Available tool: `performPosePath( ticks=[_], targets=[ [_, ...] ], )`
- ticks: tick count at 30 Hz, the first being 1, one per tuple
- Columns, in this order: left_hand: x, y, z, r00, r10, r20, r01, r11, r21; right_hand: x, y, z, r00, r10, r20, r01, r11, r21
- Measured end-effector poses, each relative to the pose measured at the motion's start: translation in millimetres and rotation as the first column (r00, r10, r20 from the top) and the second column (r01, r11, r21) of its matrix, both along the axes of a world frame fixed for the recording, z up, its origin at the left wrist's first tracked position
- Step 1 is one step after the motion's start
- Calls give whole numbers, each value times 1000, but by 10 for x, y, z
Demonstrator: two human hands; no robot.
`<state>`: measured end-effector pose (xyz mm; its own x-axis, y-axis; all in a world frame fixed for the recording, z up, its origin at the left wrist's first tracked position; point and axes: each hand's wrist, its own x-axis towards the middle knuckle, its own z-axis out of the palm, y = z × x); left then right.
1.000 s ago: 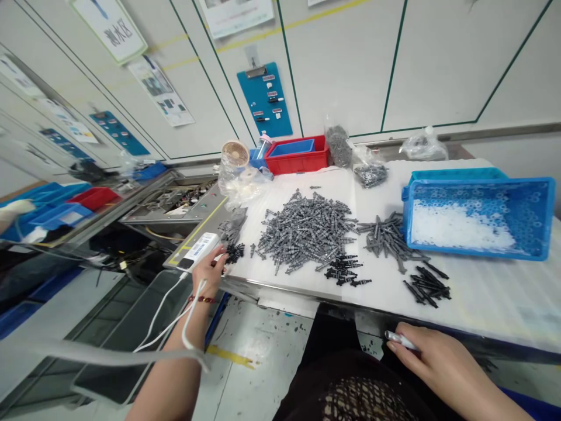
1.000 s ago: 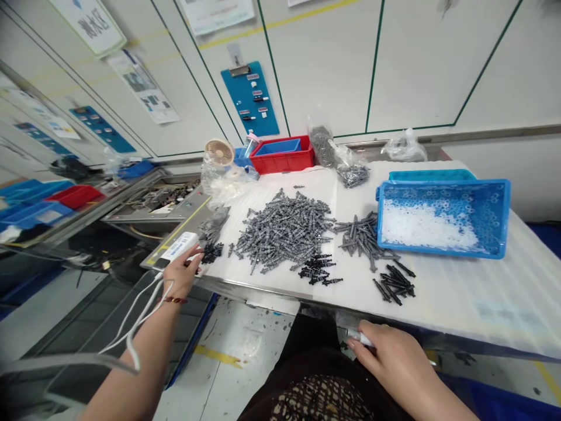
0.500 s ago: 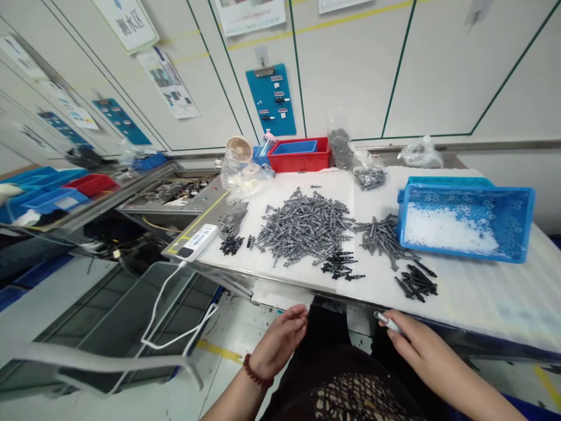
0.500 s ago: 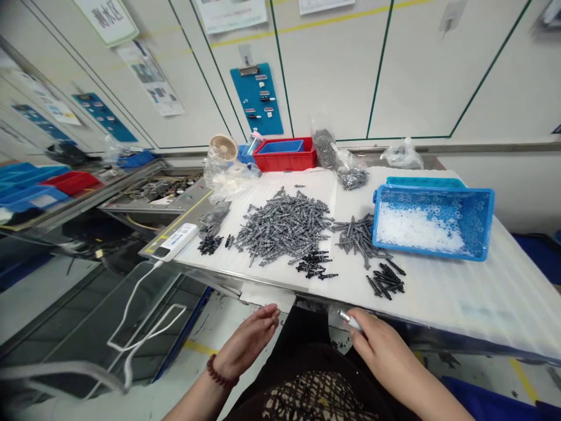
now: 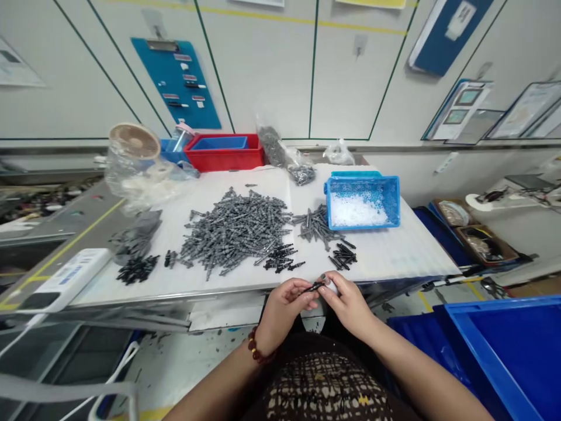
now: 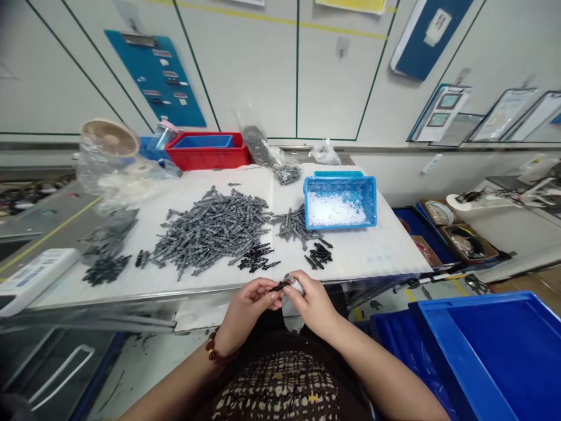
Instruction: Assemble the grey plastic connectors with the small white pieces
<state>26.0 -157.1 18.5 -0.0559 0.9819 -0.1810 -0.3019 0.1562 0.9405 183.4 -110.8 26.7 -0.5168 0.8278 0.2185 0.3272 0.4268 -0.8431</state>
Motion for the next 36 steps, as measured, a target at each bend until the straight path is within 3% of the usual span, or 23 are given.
performPosePath(
  ticks=[3, 8, 10, 12, 15, 17, 21, 28, 32, 36],
  targets=[
    [54, 40, -23, 999, 34, -25, -33, 999, 39, 7, -19, -35, 1000, -7, -23, 7, 1000, 18],
    [131, 111, -39, 979, 67, 194, -76, 996, 38, -1, -35, -37, 1000, -3, 1, 3, 1000, 15],
    [99, 120, -34, 992, 73, 106, -82, 993, 85, 33, -18, -3, 999, 32, 26, -32, 999, 13],
    [30, 113, -24, 993, 51, -111, -35, 990, 138, 88, 10, 38, 995, 76, 59, -77, 997, 23],
    [-80, 82, -11, 898, -12, -440, 104, 977, 187, 176, 51, 82, 981, 113, 157, -121, 992, 40],
    [-126, 58, -11, 836, -10, -549, 149, 966, 210, 222, 64, 94, 960, 121, 253, -137, 989, 49],
    [-175, 24, -31, 763, 1, -646, 201, 950, 239, 276, 61, 112, 899, 139, 416, -195, 976, 94],
    [-206, -27, -3, 709, -51, -703, 329, 906, 267, 279, 34, 203, 790, 116, 603, -257, 954, 153],
    [-164, -40, 38, 683, -115, -722, 379, 900, 214, 239, 12, 232, 735, 129, 666, -306, 939, 157],
    [-136, -50, 49, 644, -125, -754, 405, 892, 198, 219, -7, 215, 734, 136, 666, -321, 933, 163]
  ],
)
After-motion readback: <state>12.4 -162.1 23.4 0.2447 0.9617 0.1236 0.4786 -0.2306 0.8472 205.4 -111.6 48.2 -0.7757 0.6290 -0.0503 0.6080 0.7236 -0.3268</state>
